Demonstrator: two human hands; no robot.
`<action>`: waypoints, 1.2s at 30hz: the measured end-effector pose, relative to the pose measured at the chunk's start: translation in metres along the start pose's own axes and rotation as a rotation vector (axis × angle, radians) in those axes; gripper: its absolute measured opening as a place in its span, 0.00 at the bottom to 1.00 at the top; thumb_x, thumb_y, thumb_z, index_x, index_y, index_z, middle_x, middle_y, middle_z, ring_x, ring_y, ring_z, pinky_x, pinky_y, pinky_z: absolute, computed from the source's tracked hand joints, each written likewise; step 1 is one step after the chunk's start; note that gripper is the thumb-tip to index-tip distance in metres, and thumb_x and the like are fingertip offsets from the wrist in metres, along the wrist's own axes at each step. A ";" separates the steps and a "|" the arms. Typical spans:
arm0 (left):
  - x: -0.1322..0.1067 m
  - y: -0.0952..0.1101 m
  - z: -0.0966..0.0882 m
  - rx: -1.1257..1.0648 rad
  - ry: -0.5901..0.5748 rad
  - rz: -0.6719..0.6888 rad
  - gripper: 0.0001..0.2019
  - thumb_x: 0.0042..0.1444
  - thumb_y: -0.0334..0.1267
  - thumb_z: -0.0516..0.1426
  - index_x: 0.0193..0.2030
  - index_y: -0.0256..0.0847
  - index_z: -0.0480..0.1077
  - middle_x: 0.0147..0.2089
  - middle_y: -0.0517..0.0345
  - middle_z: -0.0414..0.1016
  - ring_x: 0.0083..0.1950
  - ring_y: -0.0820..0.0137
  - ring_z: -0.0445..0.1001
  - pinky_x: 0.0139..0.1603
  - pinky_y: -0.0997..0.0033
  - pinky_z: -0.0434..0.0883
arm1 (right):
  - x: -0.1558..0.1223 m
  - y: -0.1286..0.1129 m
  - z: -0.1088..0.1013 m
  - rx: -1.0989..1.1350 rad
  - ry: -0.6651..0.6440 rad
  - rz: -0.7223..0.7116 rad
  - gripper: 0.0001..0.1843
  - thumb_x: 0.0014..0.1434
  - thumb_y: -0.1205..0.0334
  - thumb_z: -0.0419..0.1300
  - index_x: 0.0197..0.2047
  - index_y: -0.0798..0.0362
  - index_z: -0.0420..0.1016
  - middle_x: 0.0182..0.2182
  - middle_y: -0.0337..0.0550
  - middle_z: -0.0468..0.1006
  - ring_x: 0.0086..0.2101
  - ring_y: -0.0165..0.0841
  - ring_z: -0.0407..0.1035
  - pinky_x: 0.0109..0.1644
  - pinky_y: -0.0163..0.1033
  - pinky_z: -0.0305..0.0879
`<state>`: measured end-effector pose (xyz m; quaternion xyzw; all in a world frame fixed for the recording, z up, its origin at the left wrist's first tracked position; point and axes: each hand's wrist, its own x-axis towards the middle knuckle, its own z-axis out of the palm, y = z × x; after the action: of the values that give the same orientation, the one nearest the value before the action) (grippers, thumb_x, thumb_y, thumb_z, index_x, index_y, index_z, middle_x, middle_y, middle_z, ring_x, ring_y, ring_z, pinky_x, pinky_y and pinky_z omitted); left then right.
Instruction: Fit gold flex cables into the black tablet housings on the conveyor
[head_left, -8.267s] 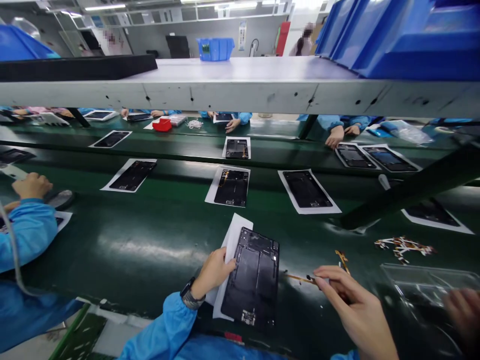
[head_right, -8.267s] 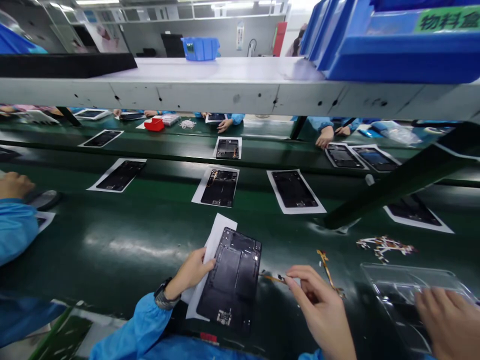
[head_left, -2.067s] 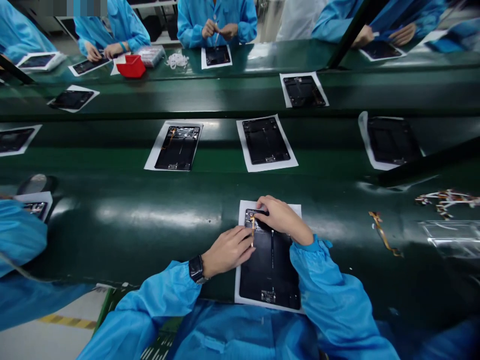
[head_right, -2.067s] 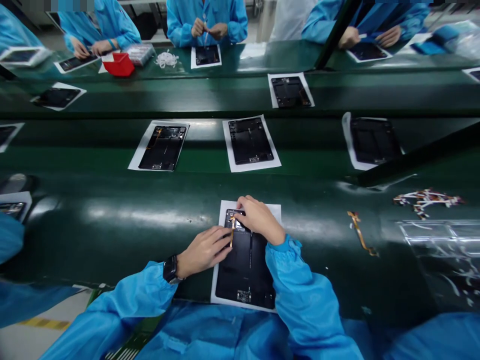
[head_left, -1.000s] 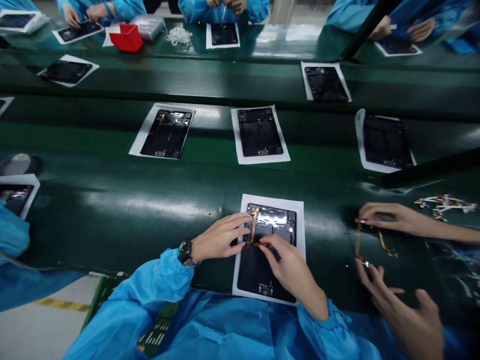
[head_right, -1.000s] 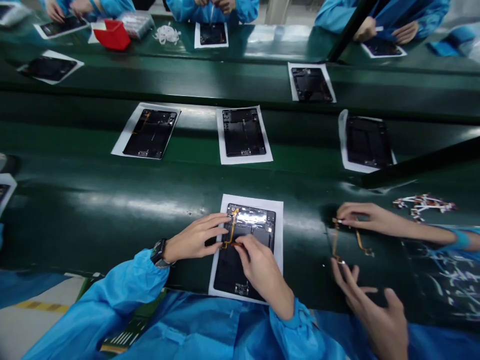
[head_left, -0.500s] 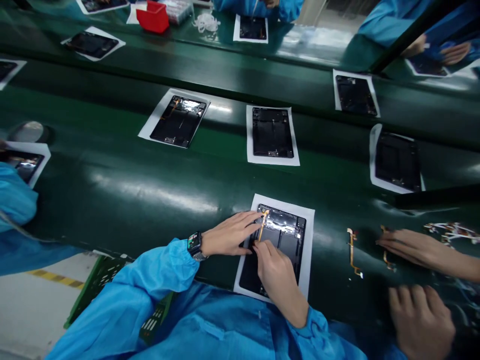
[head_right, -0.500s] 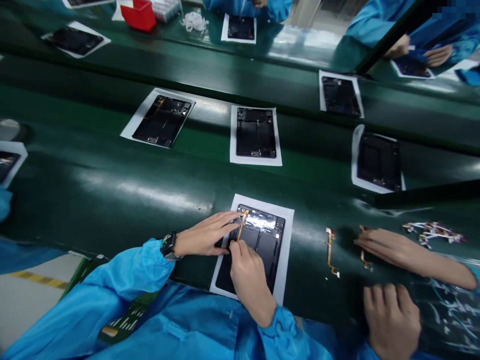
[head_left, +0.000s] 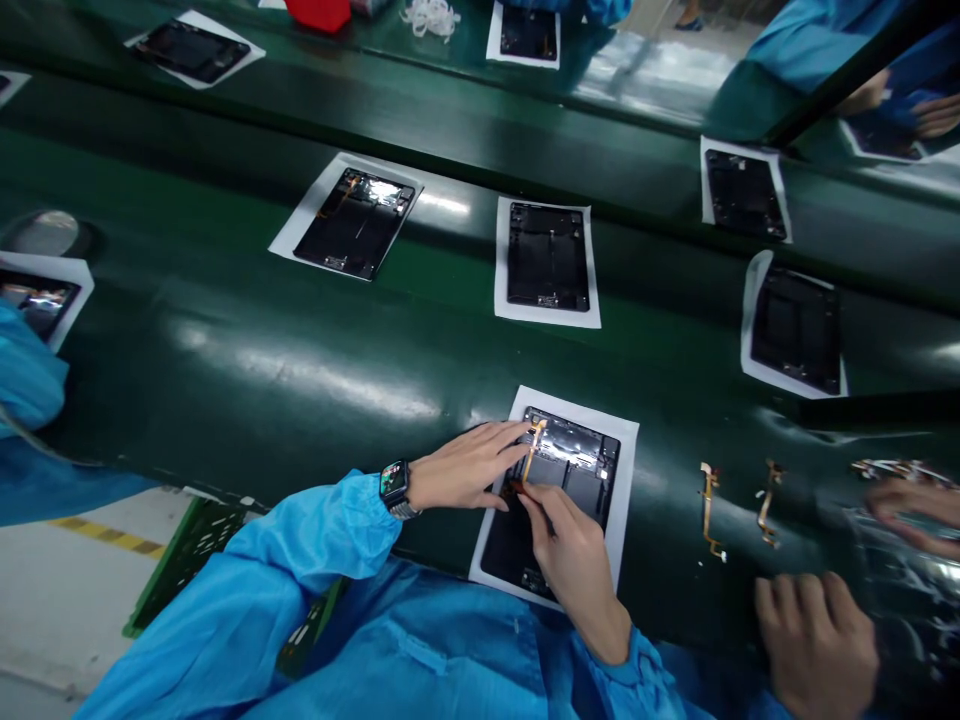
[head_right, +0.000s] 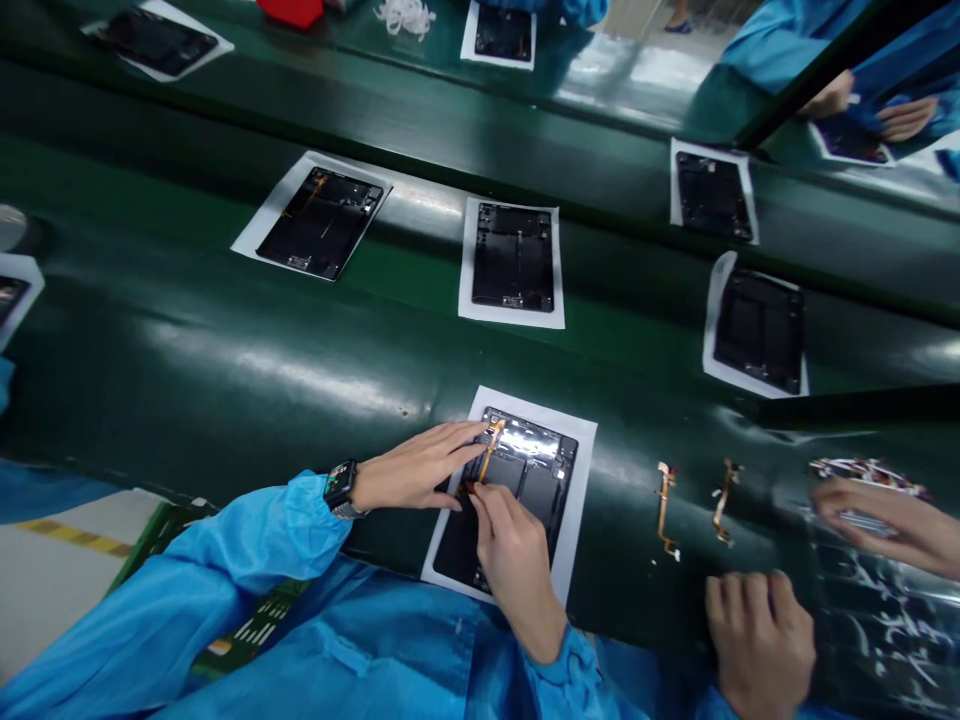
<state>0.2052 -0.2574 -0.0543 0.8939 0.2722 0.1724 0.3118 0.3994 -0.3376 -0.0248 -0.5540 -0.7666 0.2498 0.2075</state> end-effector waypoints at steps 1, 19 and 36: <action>0.000 0.000 0.000 0.004 -0.003 0.000 0.48 0.46 0.41 0.70 0.68 0.34 0.49 0.71 0.32 0.49 0.73 0.51 0.50 0.70 0.50 0.56 | -0.001 0.003 -0.012 -0.009 0.001 -0.014 0.12 0.68 0.64 0.49 0.48 0.48 0.72 0.38 0.48 0.78 0.38 0.40 0.75 0.41 0.44 0.74; 0.001 0.000 0.000 0.024 -0.011 0.004 0.48 0.45 0.42 0.71 0.67 0.33 0.51 0.71 0.32 0.50 0.73 0.50 0.49 0.71 0.51 0.56 | -0.004 0.020 -0.072 -0.078 0.023 -0.083 0.16 0.65 0.60 0.50 0.52 0.35 0.70 0.32 0.45 0.76 0.34 0.42 0.74 0.33 0.46 0.71; 0.003 0.001 0.001 0.028 -0.024 -0.020 0.44 0.46 0.38 0.71 0.66 0.33 0.53 0.71 0.33 0.50 0.73 0.51 0.48 0.71 0.53 0.54 | 0.007 -0.005 -0.005 -0.319 -0.089 -0.067 0.15 0.66 0.54 0.58 0.50 0.55 0.71 0.43 0.45 0.75 0.37 0.31 0.71 0.41 0.41 0.71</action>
<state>0.2081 -0.2571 -0.0536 0.8973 0.2799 0.1546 0.3042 0.3962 -0.3315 -0.0174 -0.5423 -0.8231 0.1421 0.0910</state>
